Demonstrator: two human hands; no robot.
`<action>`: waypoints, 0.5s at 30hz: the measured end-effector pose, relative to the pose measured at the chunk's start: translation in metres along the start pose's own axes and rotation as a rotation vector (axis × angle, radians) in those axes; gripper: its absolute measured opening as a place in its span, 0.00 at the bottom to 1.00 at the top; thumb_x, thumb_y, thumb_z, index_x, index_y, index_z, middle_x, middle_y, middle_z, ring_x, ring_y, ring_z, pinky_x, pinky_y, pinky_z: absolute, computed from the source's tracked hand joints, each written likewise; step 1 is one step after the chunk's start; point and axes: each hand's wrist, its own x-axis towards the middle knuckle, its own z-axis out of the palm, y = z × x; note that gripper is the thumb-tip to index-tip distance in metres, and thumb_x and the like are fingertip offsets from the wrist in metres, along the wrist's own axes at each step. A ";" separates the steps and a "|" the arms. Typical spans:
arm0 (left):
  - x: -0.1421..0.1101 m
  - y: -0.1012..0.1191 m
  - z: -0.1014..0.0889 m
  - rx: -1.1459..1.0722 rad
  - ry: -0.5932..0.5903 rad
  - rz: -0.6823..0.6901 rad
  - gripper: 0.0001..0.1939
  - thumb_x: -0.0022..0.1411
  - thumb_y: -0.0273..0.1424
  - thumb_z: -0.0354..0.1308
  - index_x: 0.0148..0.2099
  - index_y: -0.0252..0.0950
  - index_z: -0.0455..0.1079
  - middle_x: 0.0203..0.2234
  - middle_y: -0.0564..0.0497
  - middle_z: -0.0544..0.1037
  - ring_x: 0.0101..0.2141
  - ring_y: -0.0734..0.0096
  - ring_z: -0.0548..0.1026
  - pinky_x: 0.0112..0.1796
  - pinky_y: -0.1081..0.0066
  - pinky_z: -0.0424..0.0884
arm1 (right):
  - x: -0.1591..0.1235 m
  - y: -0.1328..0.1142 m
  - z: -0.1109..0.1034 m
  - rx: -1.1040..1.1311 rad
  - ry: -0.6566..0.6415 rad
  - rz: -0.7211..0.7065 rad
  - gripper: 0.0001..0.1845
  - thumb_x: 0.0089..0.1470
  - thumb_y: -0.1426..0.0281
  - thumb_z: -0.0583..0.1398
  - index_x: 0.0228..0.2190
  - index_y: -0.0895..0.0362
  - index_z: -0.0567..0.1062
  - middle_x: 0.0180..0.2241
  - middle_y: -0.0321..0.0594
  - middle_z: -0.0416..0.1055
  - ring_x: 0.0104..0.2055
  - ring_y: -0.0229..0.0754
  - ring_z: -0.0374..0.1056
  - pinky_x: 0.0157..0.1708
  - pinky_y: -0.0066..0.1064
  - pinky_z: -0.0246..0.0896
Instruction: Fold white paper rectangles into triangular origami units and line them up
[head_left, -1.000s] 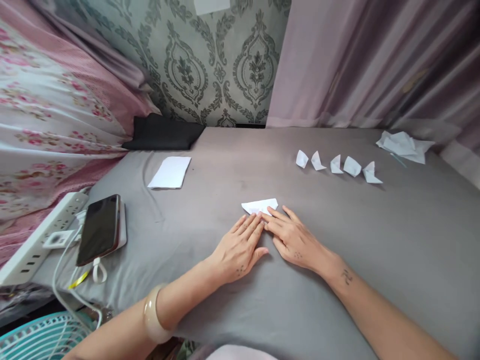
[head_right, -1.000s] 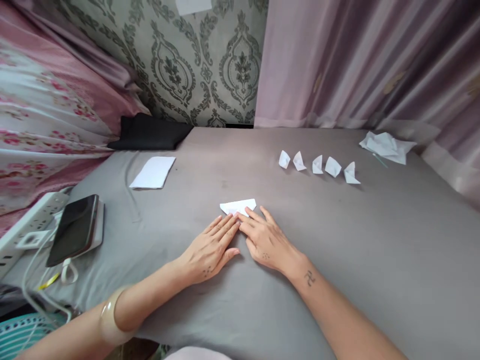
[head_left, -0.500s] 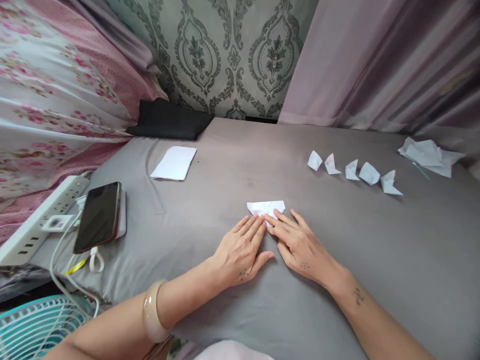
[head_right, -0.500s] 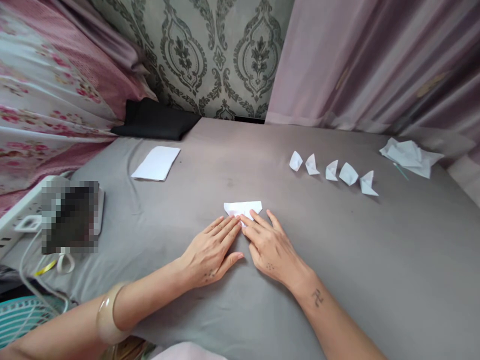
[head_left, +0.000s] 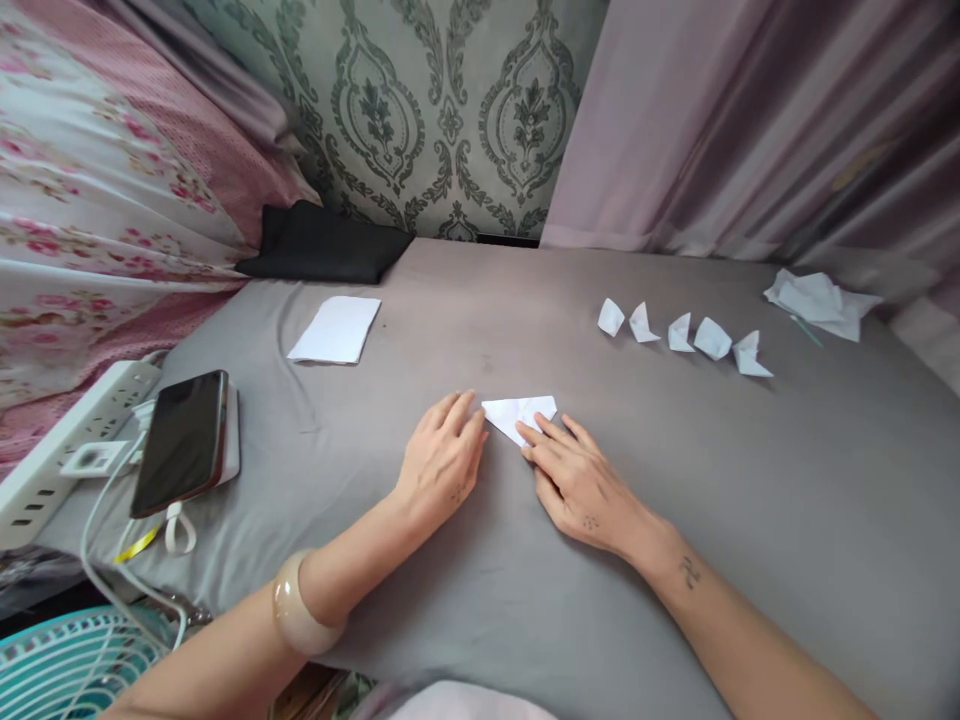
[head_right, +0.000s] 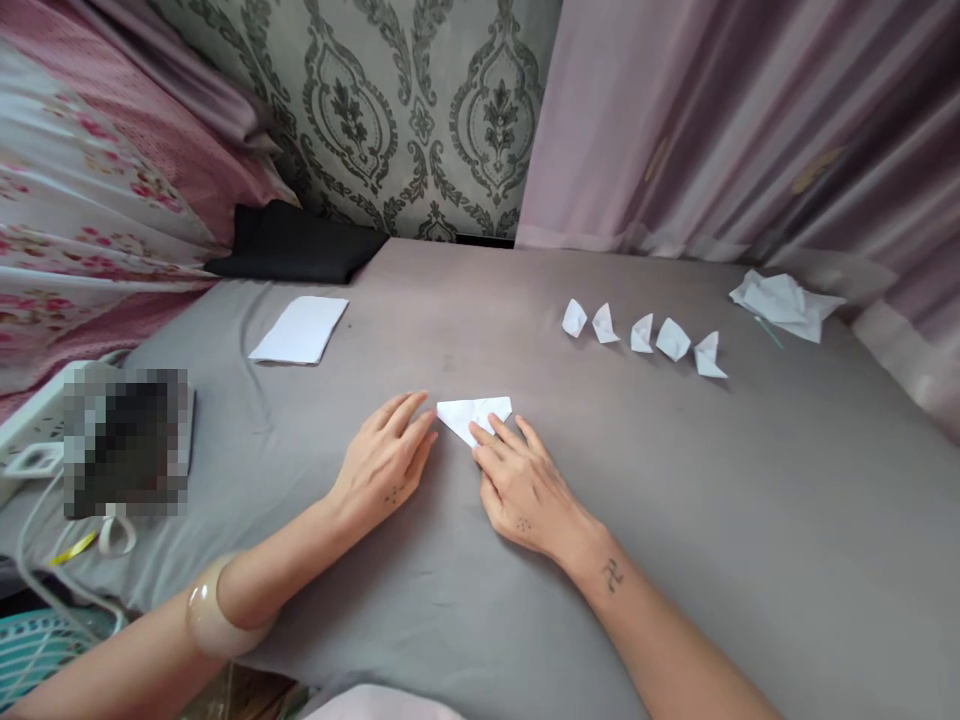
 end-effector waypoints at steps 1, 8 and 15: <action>0.000 0.003 0.000 -0.016 -0.003 0.052 0.17 0.67 0.28 0.43 0.54 0.32 0.66 0.55 0.39 0.69 0.57 0.54 0.66 0.54 0.56 0.65 | 0.000 -0.001 0.001 0.008 0.014 0.000 0.16 0.54 0.79 0.51 0.43 0.58 0.72 0.58 0.45 0.63 0.64 0.51 0.51 0.61 0.54 0.46; 0.001 0.022 0.007 -0.009 -0.102 0.160 0.18 0.69 0.32 0.42 0.56 0.34 0.64 0.53 0.40 0.71 0.54 0.56 0.69 0.53 0.57 0.65 | 0.005 0.017 0.000 0.162 0.081 0.040 0.15 0.57 0.77 0.52 0.41 0.53 0.74 0.51 0.41 0.72 0.58 0.44 0.62 0.60 0.49 0.51; -0.001 0.025 0.001 -0.008 -0.114 0.174 0.19 0.69 0.37 0.43 0.57 0.40 0.65 0.54 0.40 0.68 0.54 0.54 0.67 0.54 0.51 0.62 | 0.032 0.053 -0.015 0.139 0.094 0.180 0.14 0.56 0.70 0.56 0.45 0.56 0.74 0.47 0.44 0.72 0.49 0.45 0.67 0.50 0.40 0.61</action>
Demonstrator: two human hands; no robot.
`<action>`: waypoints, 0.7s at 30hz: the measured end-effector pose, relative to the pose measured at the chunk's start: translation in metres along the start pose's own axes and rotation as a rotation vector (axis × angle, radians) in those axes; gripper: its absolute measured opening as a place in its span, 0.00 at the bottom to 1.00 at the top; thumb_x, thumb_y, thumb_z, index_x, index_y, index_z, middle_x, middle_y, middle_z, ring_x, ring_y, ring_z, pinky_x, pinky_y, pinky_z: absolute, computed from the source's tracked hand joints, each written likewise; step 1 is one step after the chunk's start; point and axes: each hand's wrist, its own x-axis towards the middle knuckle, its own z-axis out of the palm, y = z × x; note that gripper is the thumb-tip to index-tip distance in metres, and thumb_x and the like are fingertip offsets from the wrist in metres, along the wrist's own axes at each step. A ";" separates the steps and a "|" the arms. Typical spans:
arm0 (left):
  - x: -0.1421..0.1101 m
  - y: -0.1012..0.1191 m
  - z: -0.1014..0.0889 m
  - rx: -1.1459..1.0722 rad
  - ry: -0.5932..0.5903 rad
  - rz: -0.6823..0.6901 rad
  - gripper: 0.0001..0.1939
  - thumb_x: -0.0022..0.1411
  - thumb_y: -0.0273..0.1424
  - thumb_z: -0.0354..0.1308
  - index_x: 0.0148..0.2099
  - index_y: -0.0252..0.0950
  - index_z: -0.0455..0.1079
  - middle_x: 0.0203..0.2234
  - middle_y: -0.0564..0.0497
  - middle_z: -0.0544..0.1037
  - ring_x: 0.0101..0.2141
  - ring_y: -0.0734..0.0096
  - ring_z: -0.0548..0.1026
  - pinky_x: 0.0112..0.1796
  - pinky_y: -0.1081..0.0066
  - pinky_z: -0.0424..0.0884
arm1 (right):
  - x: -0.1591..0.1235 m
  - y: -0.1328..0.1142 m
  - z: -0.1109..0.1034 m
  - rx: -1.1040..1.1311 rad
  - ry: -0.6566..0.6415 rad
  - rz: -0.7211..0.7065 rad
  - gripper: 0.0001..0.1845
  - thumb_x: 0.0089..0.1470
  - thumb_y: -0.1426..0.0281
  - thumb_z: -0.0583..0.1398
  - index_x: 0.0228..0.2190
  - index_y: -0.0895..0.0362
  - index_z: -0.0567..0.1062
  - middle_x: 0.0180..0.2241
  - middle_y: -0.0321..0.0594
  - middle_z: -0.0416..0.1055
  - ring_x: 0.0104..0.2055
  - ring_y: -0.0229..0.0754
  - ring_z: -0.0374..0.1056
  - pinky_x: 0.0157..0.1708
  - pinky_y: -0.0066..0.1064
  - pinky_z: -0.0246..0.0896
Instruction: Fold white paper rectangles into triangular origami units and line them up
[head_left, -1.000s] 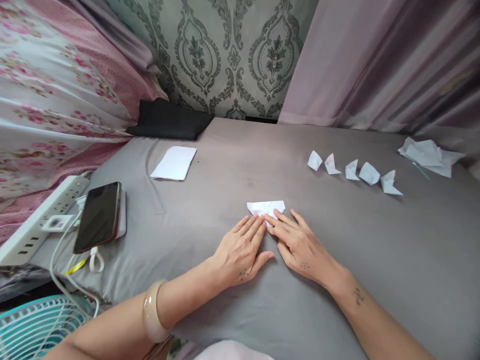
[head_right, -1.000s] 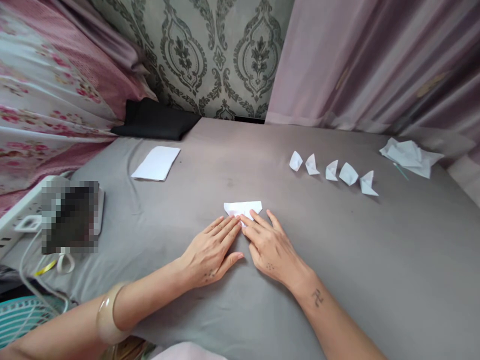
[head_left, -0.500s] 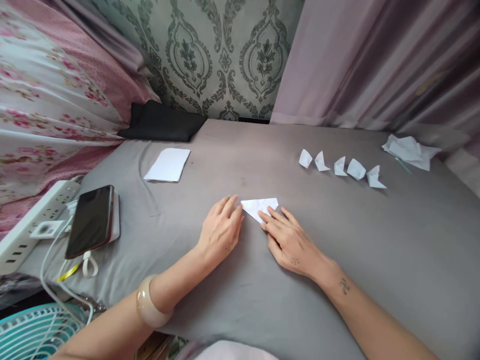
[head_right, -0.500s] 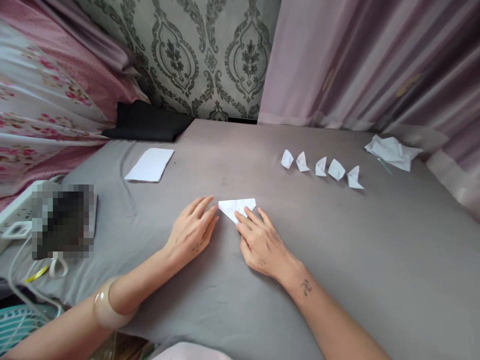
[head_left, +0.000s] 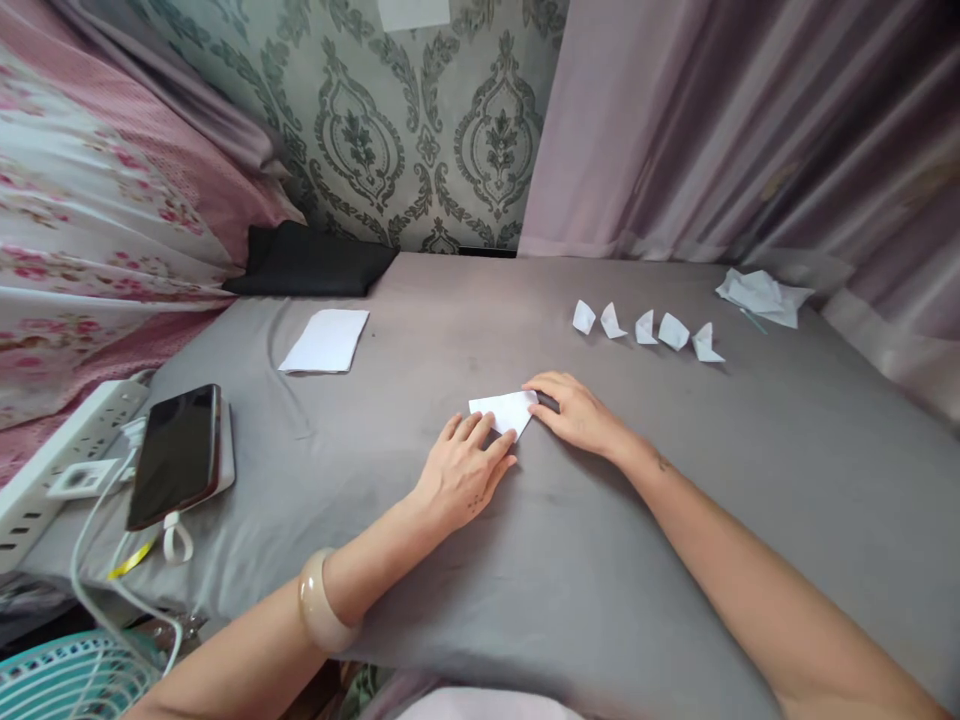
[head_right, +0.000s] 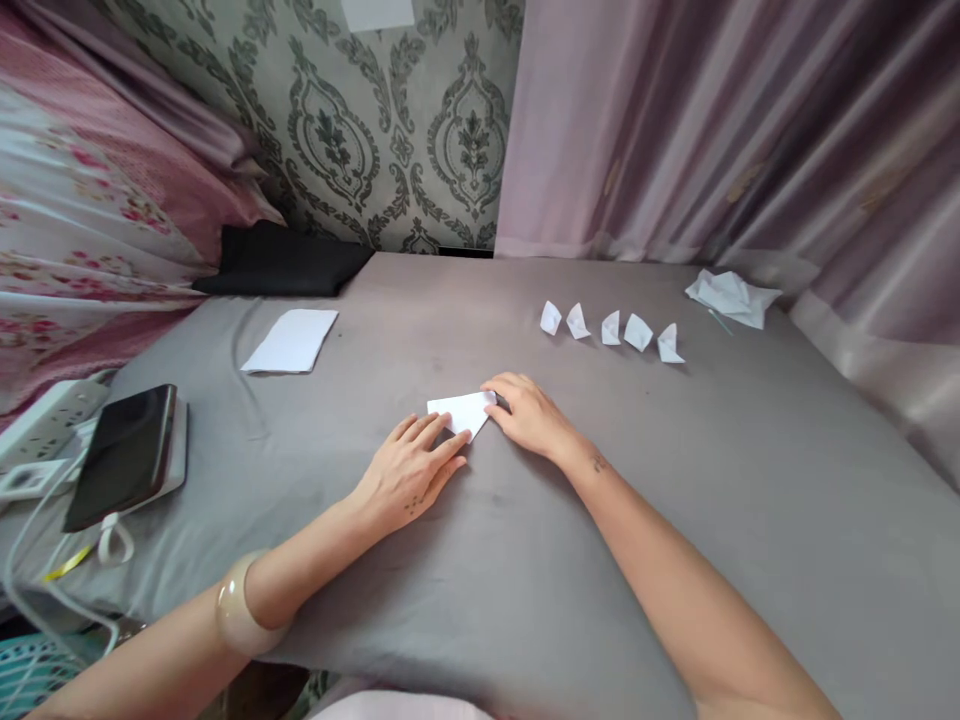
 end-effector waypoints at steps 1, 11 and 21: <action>-0.001 -0.001 -0.001 -0.003 0.003 0.004 0.19 0.69 0.37 0.43 0.57 0.40 0.65 0.54 0.40 0.68 0.54 0.55 0.67 0.54 0.52 0.62 | 0.005 0.001 -0.002 -0.005 -0.032 0.046 0.14 0.55 0.68 0.57 0.44 0.56 0.74 0.45 0.44 0.72 0.46 0.44 0.68 0.49 0.39 0.61; 0.001 -0.021 -0.001 -0.190 0.007 0.130 0.16 0.69 0.30 0.42 0.51 0.39 0.70 0.52 0.45 0.71 0.53 0.61 0.67 0.52 0.60 0.64 | 0.010 0.001 -0.008 0.142 -0.202 0.364 0.06 0.48 0.67 0.59 0.27 0.56 0.75 0.25 0.35 0.73 0.26 0.36 0.66 0.25 0.25 0.56; 0.039 -0.019 0.004 -0.277 0.001 0.048 0.14 0.67 0.36 0.49 0.37 0.38 0.74 0.39 0.48 0.75 0.39 0.65 0.70 0.39 0.68 0.68 | -0.007 -0.003 -0.014 0.158 -0.038 0.409 0.08 0.53 0.67 0.56 0.30 0.56 0.74 0.28 0.36 0.74 0.30 0.37 0.67 0.30 0.27 0.58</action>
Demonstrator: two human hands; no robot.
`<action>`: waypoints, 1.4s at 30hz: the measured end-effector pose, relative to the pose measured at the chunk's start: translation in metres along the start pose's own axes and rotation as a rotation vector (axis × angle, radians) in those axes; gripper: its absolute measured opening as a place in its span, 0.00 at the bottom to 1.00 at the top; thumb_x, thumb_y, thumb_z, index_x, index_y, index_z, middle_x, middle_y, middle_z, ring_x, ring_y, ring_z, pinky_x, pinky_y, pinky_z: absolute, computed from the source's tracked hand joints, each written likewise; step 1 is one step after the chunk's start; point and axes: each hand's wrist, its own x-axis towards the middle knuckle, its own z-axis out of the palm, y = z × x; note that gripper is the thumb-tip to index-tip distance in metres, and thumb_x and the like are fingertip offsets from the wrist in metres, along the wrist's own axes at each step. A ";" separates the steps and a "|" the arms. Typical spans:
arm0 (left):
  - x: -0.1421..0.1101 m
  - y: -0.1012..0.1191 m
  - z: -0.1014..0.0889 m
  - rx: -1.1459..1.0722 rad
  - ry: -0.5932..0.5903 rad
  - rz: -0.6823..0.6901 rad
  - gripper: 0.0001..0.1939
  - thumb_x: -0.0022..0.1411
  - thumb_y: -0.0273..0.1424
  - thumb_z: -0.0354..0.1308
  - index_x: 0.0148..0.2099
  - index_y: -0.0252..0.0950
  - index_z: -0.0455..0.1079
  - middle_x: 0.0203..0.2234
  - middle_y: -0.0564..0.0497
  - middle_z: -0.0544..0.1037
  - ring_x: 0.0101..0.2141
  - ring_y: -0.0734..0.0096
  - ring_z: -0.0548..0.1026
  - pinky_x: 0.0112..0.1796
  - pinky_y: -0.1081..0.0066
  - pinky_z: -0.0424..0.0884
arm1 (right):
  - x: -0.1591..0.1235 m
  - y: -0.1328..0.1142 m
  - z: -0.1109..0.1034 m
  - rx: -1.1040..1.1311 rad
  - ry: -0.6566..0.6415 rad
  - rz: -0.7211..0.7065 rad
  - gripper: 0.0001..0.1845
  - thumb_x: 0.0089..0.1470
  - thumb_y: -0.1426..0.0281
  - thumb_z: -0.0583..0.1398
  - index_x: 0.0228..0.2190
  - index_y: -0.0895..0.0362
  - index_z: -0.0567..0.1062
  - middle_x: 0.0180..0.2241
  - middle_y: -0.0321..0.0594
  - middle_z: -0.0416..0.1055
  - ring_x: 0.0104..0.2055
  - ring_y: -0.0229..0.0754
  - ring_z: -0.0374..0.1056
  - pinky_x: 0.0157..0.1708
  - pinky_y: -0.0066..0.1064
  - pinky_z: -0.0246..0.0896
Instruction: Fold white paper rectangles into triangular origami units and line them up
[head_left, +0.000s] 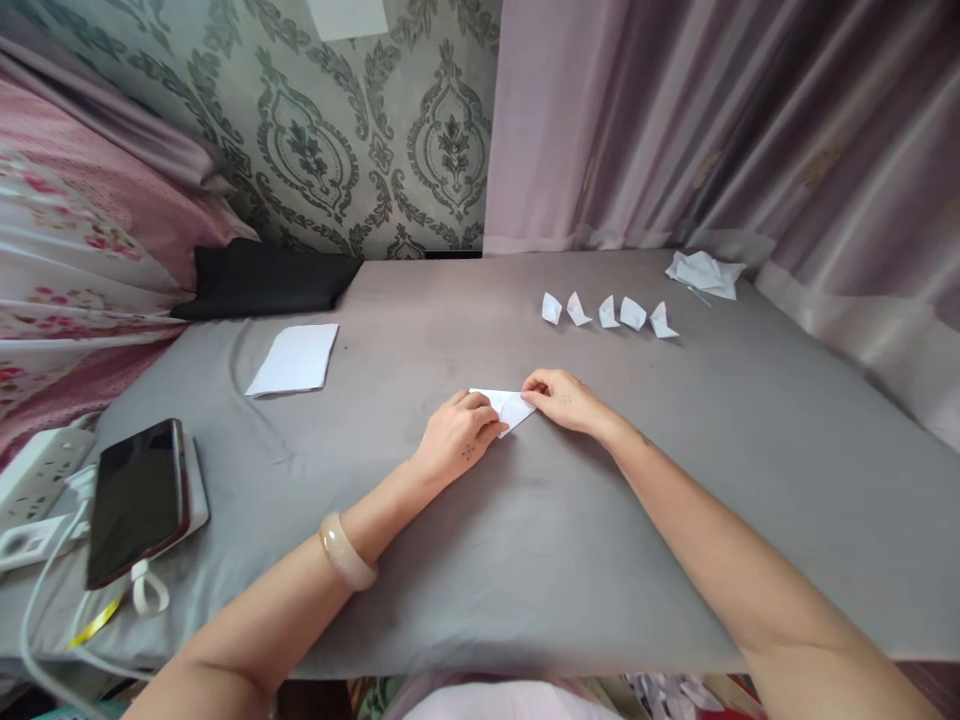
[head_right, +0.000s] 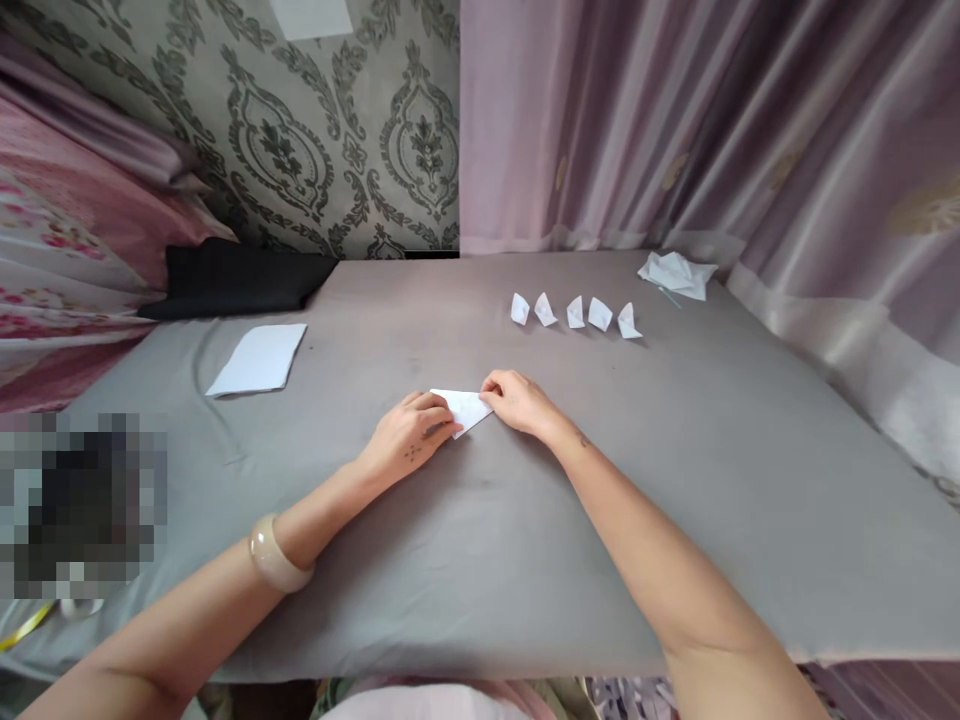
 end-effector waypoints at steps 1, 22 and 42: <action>0.002 0.000 0.002 -0.002 0.007 -0.019 0.13 0.66 0.36 0.51 0.36 0.38 0.74 0.39 0.48 0.75 0.39 0.64 0.70 0.38 0.68 0.68 | -0.001 0.000 0.001 0.009 0.015 0.005 0.08 0.53 0.68 0.56 0.32 0.56 0.74 0.29 0.36 0.74 0.30 0.37 0.67 0.31 0.28 0.59; 0.015 -0.017 0.011 -0.190 -0.027 0.031 0.06 0.62 0.32 0.57 0.39 0.38 0.73 0.38 0.48 0.73 0.40 0.65 0.70 0.41 0.68 0.68 | -0.020 0.004 0.026 -0.190 0.239 -0.142 0.15 0.55 0.68 0.60 0.46 0.54 0.73 0.43 0.42 0.69 0.45 0.46 0.62 0.46 0.39 0.62; 0.024 -0.031 0.005 -0.259 -0.046 -0.119 0.20 0.54 0.38 0.64 0.49 0.40 0.68 0.48 0.46 0.68 0.48 0.56 0.63 0.49 0.56 0.59 | -0.022 0.001 0.027 -0.043 0.224 -0.164 0.08 0.54 0.71 0.60 0.38 0.51 0.70 0.44 0.38 0.68 0.46 0.44 0.60 0.48 0.38 0.57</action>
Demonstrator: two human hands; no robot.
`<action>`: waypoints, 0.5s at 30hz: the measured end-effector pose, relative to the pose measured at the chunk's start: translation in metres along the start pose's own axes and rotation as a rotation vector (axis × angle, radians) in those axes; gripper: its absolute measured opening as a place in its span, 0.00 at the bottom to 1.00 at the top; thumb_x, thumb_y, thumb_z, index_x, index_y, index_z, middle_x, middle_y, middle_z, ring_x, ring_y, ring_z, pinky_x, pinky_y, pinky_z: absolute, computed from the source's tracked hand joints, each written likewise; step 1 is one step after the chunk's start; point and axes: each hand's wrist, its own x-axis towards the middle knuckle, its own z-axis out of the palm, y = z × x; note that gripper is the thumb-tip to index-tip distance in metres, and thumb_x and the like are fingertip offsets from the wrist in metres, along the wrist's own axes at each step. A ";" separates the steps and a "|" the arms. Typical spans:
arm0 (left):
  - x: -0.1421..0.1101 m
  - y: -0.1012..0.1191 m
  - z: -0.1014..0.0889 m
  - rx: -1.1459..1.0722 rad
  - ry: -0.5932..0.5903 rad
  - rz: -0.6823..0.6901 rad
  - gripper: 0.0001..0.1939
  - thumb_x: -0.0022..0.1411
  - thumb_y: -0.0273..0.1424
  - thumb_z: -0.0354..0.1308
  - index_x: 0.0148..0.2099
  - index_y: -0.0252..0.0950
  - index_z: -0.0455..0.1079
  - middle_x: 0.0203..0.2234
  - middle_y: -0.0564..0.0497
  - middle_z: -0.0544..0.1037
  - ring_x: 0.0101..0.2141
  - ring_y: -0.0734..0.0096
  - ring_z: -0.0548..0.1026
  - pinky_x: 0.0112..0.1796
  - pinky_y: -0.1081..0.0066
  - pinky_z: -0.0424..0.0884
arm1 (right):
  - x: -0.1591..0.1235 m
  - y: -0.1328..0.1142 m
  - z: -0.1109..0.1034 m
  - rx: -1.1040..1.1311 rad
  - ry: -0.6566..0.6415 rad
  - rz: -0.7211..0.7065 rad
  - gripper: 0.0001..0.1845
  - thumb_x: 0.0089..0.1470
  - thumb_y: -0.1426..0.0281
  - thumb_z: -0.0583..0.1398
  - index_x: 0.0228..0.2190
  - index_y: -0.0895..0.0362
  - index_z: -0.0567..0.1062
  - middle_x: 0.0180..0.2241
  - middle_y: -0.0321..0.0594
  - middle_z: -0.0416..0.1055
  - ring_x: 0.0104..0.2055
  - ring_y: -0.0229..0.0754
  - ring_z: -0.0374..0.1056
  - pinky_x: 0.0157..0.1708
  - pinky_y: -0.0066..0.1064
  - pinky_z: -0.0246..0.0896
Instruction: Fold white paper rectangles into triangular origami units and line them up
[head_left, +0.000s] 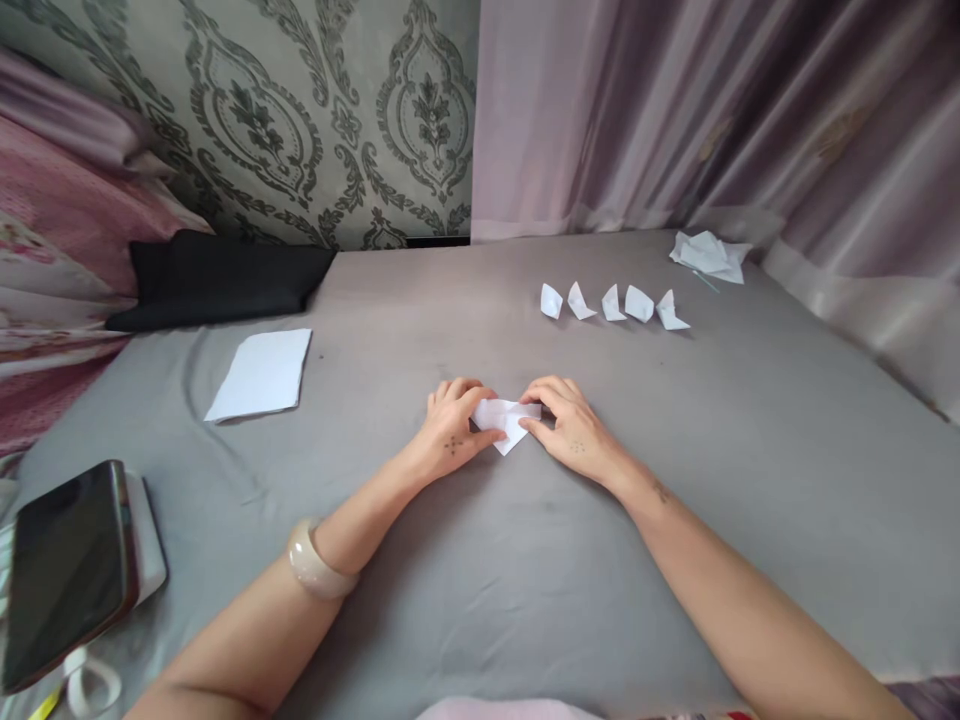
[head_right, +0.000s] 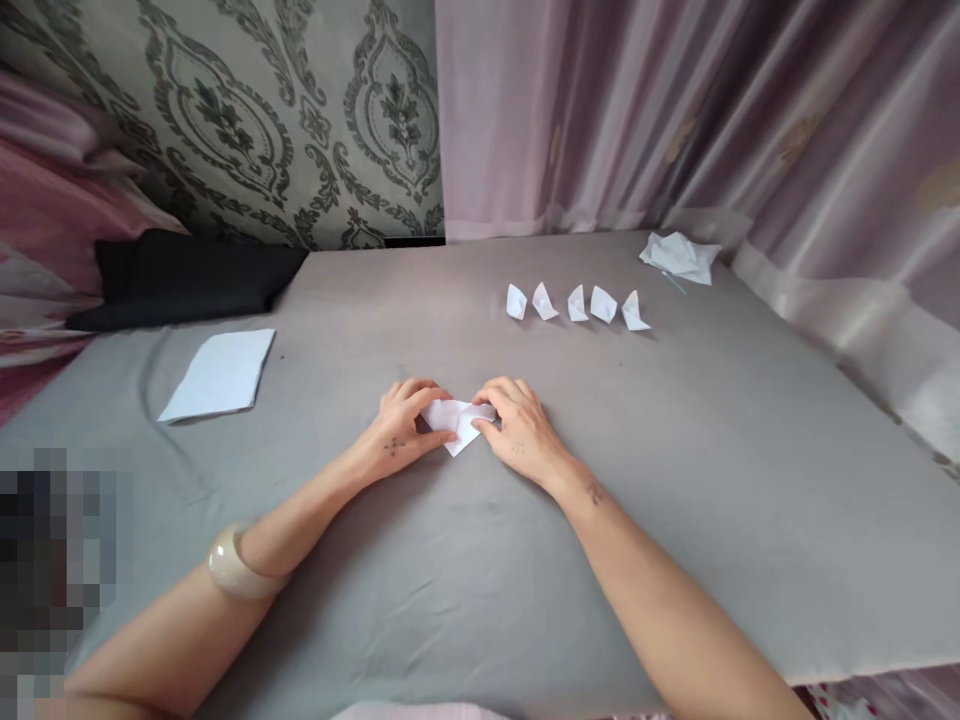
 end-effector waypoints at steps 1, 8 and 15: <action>0.001 0.000 -0.001 -0.008 0.002 -0.001 0.19 0.54 0.37 0.64 0.48 0.40 0.68 0.48 0.46 0.68 0.48 0.57 0.63 0.48 0.57 0.59 | 0.001 0.000 0.000 0.006 -0.001 -0.003 0.07 0.54 0.71 0.60 0.37 0.51 0.69 0.43 0.37 0.68 0.45 0.43 0.60 0.47 0.37 0.57; 0.008 -0.006 -0.005 -0.039 -0.016 -0.024 0.07 0.58 0.32 0.59 0.40 0.40 0.70 0.36 0.50 0.72 0.41 0.62 0.66 0.45 0.60 0.59 | 0.009 -0.001 -0.001 -0.028 -0.065 -0.019 0.03 0.55 0.70 0.60 0.32 0.53 0.68 0.34 0.34 0.71 0.40 0.40 0.62 0.44 0.36 0.52; 0.010 -0.013 -0.013 -0.035 -0.069 -0.022 0.06 0.61 0.31 0.54 0.36 0.40 0.72 0.32 0.51 0.76 0.38 0.63 0.68 0.43 0.60 0.59 | 0.010 0.004 0.000 -0.086 -0.122 -0.093 0.07 0.58 0.69 0.57 0.38 0.50 0.74 0.37 0.35 0.72 0.41 0.40 0.64 0.45 0.36 0.51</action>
